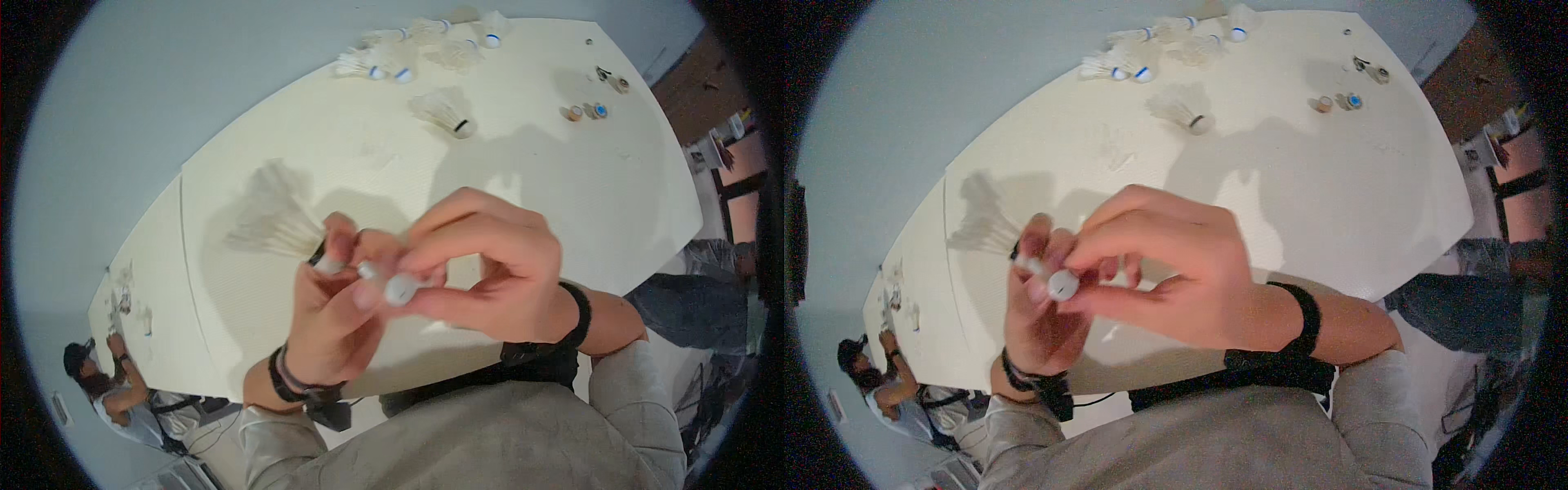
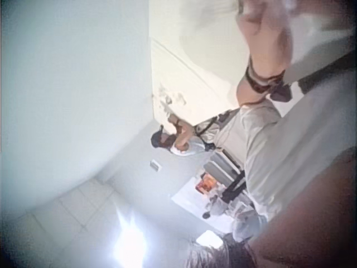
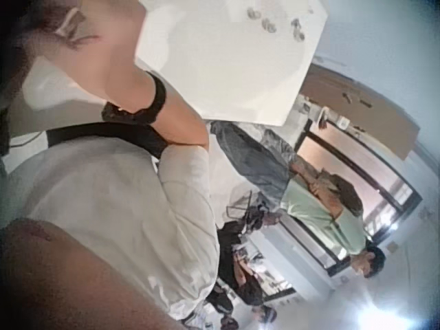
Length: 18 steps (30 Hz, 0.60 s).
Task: The person inserts white feathers one by one into the base of a shuttlecock, then stacks several completed shuttlecocks together.
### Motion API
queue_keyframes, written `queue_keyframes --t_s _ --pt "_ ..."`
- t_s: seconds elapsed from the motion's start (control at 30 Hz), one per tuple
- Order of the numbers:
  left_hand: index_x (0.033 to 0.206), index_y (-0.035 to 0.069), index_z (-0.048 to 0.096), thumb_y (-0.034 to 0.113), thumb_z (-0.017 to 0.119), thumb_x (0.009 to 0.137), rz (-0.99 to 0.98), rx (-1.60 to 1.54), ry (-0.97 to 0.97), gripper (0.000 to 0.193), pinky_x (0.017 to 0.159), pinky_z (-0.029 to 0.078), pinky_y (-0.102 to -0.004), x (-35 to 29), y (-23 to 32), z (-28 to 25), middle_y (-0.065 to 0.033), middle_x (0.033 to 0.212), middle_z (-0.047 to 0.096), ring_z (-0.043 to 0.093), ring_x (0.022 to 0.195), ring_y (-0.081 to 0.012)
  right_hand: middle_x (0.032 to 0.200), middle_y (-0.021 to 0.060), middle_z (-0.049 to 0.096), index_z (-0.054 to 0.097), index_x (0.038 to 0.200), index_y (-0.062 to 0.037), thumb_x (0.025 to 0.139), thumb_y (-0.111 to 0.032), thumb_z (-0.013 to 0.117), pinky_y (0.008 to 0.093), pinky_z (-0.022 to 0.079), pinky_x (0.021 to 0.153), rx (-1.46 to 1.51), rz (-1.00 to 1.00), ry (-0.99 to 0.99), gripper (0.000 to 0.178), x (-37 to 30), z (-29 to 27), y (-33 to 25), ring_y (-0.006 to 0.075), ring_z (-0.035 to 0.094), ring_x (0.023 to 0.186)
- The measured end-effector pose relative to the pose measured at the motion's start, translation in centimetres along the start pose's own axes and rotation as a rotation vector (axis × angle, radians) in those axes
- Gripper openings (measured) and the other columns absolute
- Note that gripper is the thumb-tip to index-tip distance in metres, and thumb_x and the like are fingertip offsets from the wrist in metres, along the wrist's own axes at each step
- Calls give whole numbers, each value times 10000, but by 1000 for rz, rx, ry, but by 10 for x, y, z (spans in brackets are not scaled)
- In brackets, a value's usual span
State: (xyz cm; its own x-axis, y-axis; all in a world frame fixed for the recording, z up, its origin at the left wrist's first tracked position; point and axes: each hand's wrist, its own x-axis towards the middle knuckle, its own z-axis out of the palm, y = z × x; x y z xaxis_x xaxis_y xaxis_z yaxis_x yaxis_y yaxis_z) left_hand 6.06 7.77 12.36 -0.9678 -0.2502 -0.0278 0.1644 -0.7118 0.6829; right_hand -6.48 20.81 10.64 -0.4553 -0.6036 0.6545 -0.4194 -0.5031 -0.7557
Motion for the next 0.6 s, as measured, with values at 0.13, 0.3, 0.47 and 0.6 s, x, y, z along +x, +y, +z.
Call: queue_keyframes --t_s 0.13,0.3,0.47,0.6 --pt "1091 178 428 174 772 858 44 75 37 415 917 457 -381 0 -5 -8 29 948 557 588 950 -195 1025 96 704 760 1037 -19 753 29 850 239 520 582 -76 -40 74 301 -3 11 -4 135 686 793" --pt "1071 118 435 -126 651 885 185 -9 -181 375 965 476 -394 2 -14 -20 -124 1139 656 596 1091 -188 1019 123 724 753 1066 1 740 60 831 245 514 619 -175 -124 83 340 4 13 -20 152 690 792" --pt "1082 108 440 -47 673 894 295 64 -247 337 928 449 -384 4 -12 -22 -130 1076 635 585 1064 -202 1011 179 706 699 1094 31 850 -78 746 328 518 761 -311 -178 -166 272 11 -8 -44 236 662 862" --pt "1076 153 432 277 603 977 219 136 -261 233 891 421 -378 16 -9 -23 -122 1037 569 541 1024 -229 896 135 729 707 1089 -4 872 -94 750 331 558 628 101 -191 -240 239 19 -45 -117 210 684 732"
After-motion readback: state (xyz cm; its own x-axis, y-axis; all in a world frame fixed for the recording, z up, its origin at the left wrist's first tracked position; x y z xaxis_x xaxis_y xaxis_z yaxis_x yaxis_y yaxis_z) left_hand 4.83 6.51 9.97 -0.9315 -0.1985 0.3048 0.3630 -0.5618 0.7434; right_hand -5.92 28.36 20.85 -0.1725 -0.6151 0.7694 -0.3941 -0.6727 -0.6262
